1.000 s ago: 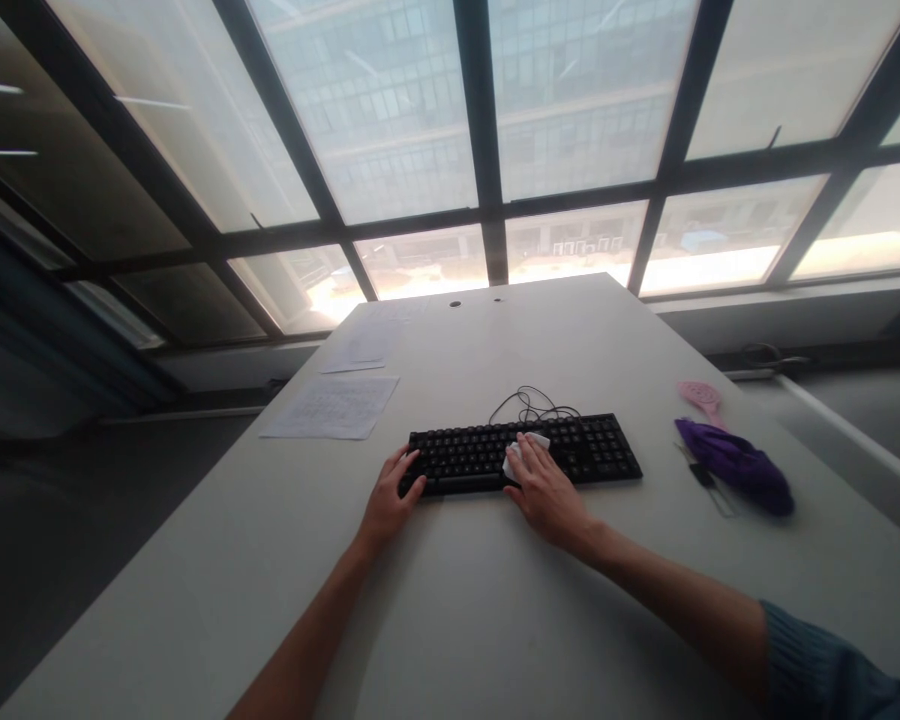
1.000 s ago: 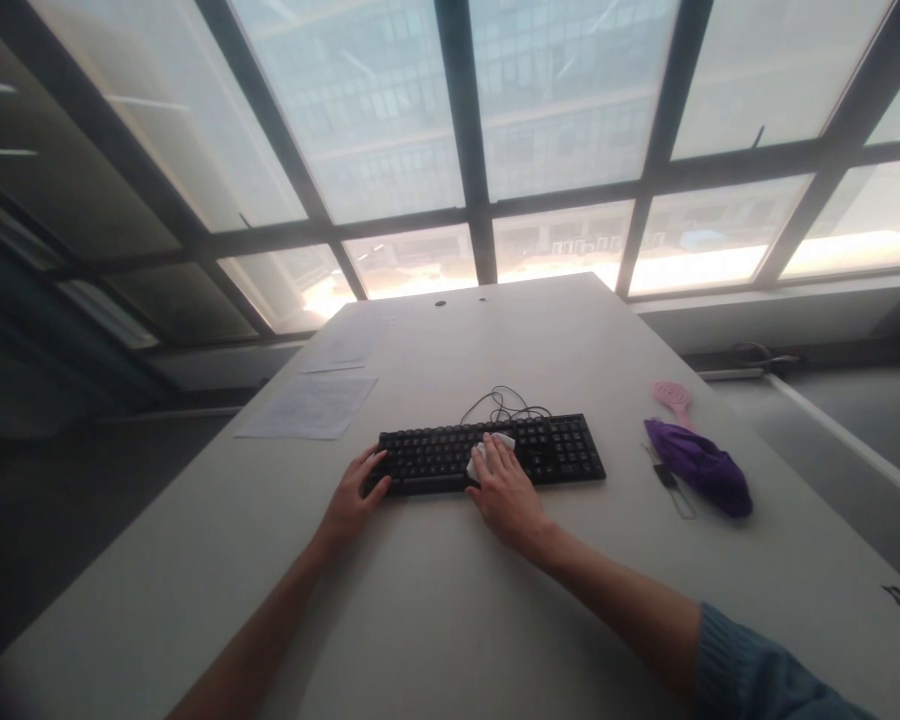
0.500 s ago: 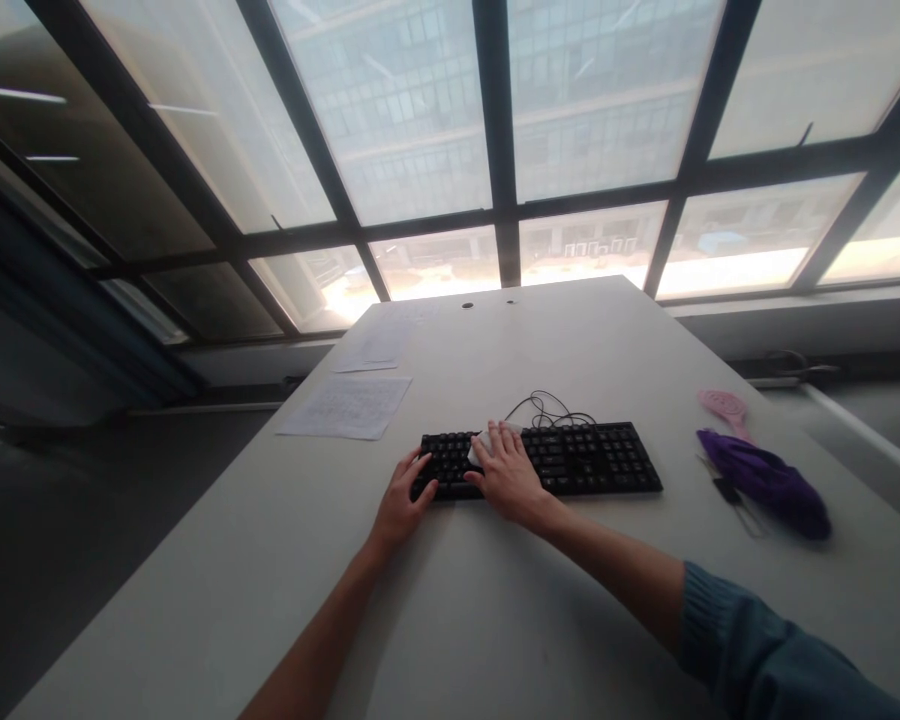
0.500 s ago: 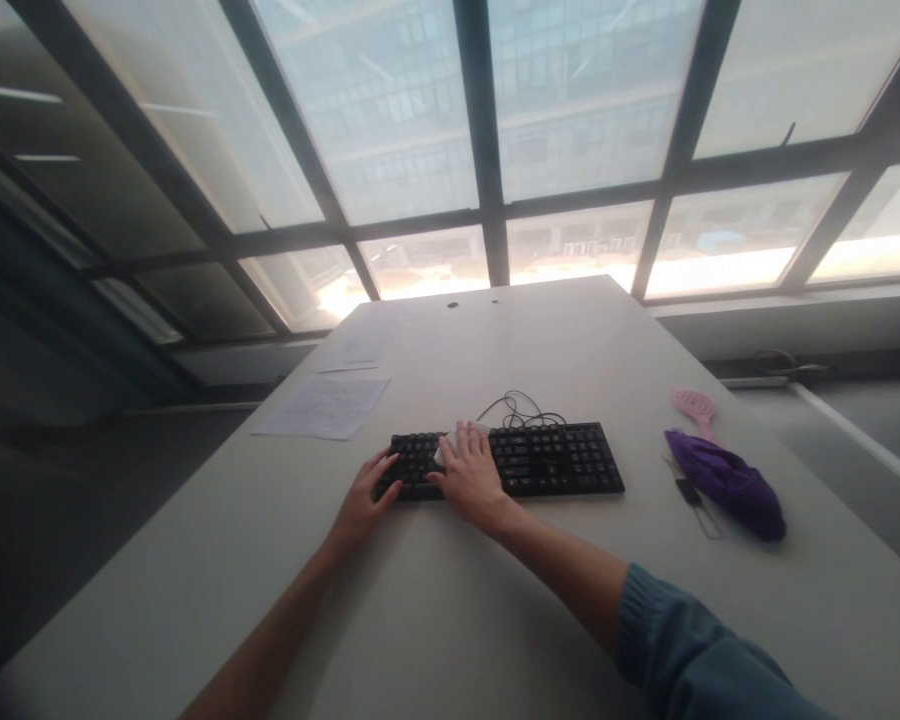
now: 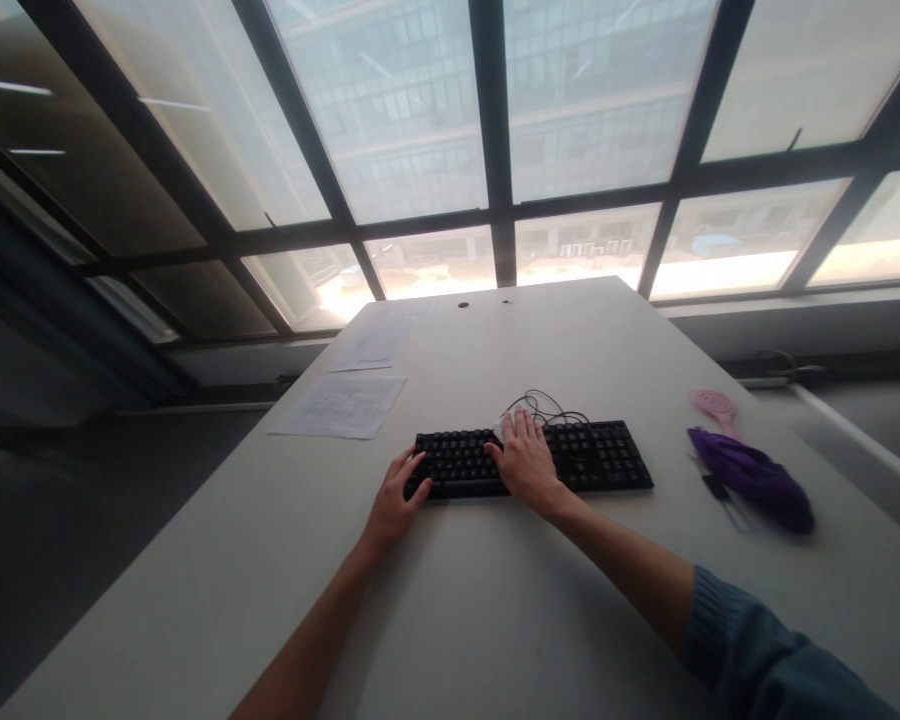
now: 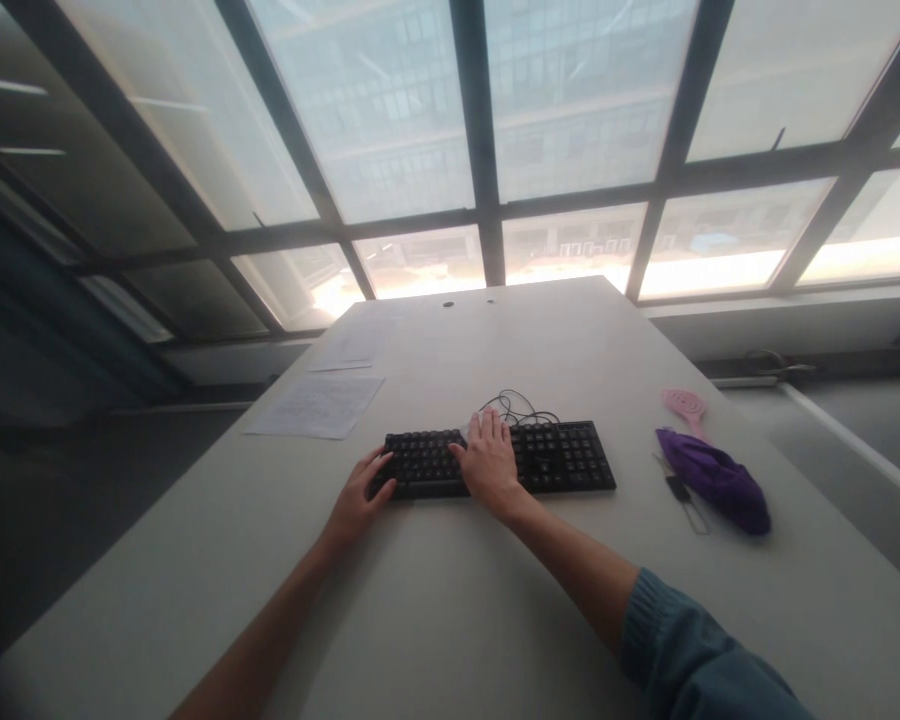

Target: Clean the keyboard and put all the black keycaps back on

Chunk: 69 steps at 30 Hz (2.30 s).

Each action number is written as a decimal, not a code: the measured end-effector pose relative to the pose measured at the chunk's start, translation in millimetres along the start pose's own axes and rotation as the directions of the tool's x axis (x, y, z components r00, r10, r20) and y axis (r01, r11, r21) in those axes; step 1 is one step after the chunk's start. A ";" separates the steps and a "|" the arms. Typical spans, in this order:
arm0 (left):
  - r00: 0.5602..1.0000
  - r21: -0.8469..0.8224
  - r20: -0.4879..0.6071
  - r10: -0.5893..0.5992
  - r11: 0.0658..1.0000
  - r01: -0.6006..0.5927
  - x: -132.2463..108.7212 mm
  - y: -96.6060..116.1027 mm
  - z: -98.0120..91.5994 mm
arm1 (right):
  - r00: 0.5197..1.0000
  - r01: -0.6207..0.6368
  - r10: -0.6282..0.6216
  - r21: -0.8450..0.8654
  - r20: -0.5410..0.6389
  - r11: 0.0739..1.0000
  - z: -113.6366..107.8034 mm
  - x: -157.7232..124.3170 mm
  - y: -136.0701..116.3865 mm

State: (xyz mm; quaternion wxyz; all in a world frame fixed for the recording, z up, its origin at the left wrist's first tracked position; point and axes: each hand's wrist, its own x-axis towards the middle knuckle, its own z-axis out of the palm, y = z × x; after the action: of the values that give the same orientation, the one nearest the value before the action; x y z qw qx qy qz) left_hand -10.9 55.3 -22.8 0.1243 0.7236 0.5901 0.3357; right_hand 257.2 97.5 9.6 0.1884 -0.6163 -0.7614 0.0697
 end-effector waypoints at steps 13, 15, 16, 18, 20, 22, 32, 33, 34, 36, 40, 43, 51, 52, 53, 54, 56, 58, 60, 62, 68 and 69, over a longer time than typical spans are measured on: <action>1.000 -0.025 0.004 0.006 1.000 -0.006 0.7 1.7 -1.0 | 0.972 0.223 -0.227 0.065 0.066 0.973 14.0 10.3 -39.7; 1.000 -0.027 0.009 0.009 1.000 -0.008 0.3 2.0 -1.2 | 0.964 0.251 -0.254 0.052 0.080 0.967 15.8 10.5 -40.3; 1.000 -0.026 0.008 0.008 1.000 -0.008 0.0 2.0 -1.2 | 0.961 0.260 -0.263 0.041 0.087 0.965 16.2 10.5 -39.6; 1.000 -0.022 0.008 0.004 1.000 -0.003 -0.8 2.1 -1.1 | 0.959 0.265 -0.266 0.019 0.095 0.964 15.8 10.4 -36.7; 1.000 -0.017 0.009 -0.001 1.000 0.002 -1.3 2.1 -0.8 | 0.962 0.258 -0.257 0.000 0.092 0.966 14.4 10.0 -32.3; 1.000 -0.016 0.010 -0.005 1.000 0.005 -1.5 2.1 -0.4 | 0.967 0.244 -0.242 -0.010 0.083 0.970 12.4 9.0 -27.0; 1.000 0.000 0.000 0.006 1.000 -0.006 -0.6 -1.4 1.3 | 0.987 0.159 -0.159 -0.042 0.009 0.986 0.2 -3.4 16.4; 1.000 0.001 0.001 0.007 1.000 -0.007 -0.4 -1.6 1.3 | 0.986 0.165 -0.165 -0.045 0.003 0.985 -1.7 -5.8 21.6; 1.000 0.002 0.000 0.006 1.000 -0.006 -0.2 -1.8 1.3 | 0.984 0.176 -0.176 -0.050 -0.002 0.983 -3.7 -8.4 26.6; 1.000 0.001 0.001 0.004 1.000 -0.004 0.3 -1.9 1.3 | 0.978 0.205 -0.206 -0.060 -0.015 0.977 -7.3 -14.5 35.4; 1.000 -0.002 0.001 -0.002 1.000 0.002 1.0 -1.1 1.2 | 0.975 0.211 -0.214 -0.058 -0.055 0.976 -12.0 -26.1 50.1; 1.000 -0.006 0.004 -0.007 1.000 0.007 1.1 0.6 0.5 | 0.984 0.160 -0.163 -0.036 -0.075 0.986 -15.2 -29.5 64.3; 1.000 -0.010 -0.009 -0.006 1.000 0.006 1.8 2.1 -0.2 | 0.975 -0.056 0.040 -0.066 -0.220 0.996 -33.5 -20.5 106.8; 1.000 -0.009 -0.008 -0.006 1.000 0.006 1.9 1.8 -0.1 | 0.976 -0.048 0.032 -0.072 -0.216 0.996 -33.7 -20.1 107.8; 1.000 -0.009 -0.007 -0.004 1.000 0.004 1.9 1.7 0.0 | 0.980 -0.026 0.010 -0.079 -0.197 0.997 -32.9 -20.2 107.8; 1.000 -0.011 -0.007 -0.003 1.000 0.003 1.9 1.7 0.0 | 0.986 0.006 -0.021 -0.087 -0.164 0.996 -31.1 -20.5 106.9; 1.000 -0.015 -0.010 -0.002 1.000 0.002 1.8 2.4 0.0 | 0.993 0.079 -0.088 -0.108 -0.085 0.991 -26.2 -21.7 104.4; 1.000 -0.019 -0.012 -0.008 1.000 0.008 1.5 3.4 -0.2 | 0.991 0.123 -0.128 -0.130 -0.028 0.984 -21.8 -23.3 102.7; 1.000 -0.020 -0.010 -0.013 1.000 0.013 1.1 4.0 -0.4 | 0.990 0.140 -0.143 -0.143 -0.008 0.980 -20.0 -25.1 103.4; 1.000 -0.017 -0.004 -0.014 1.000 0.014 0.7 3.7 -0.6 | 0.987 0.158 -0.160 -0.142 -0.004 0.977 -21.1 -27.9 106.5; 1.000 -0.001 0.000 0.005 1.000 -0.005 0.7 -0.2 0.4 | 0.981 0.191 -0.192 -0.099 0.000 0.976 -32.3 -45.1 116.7; 1.000 -0.001 0.000 0.006 1.000 -0.006 0.8 -0.6 0.8 | 0.981 0.194 -0.195 -0.084 -0.003 0.977 -34.4 -48.6 115.6</action>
State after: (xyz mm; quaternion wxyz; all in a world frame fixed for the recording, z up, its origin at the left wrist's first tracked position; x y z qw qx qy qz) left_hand -10.8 56.4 -23.5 0.1235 0.7253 0.5877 0.3366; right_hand 383.7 72.9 -7.7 0.1727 -0.5465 -0.8193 0.0159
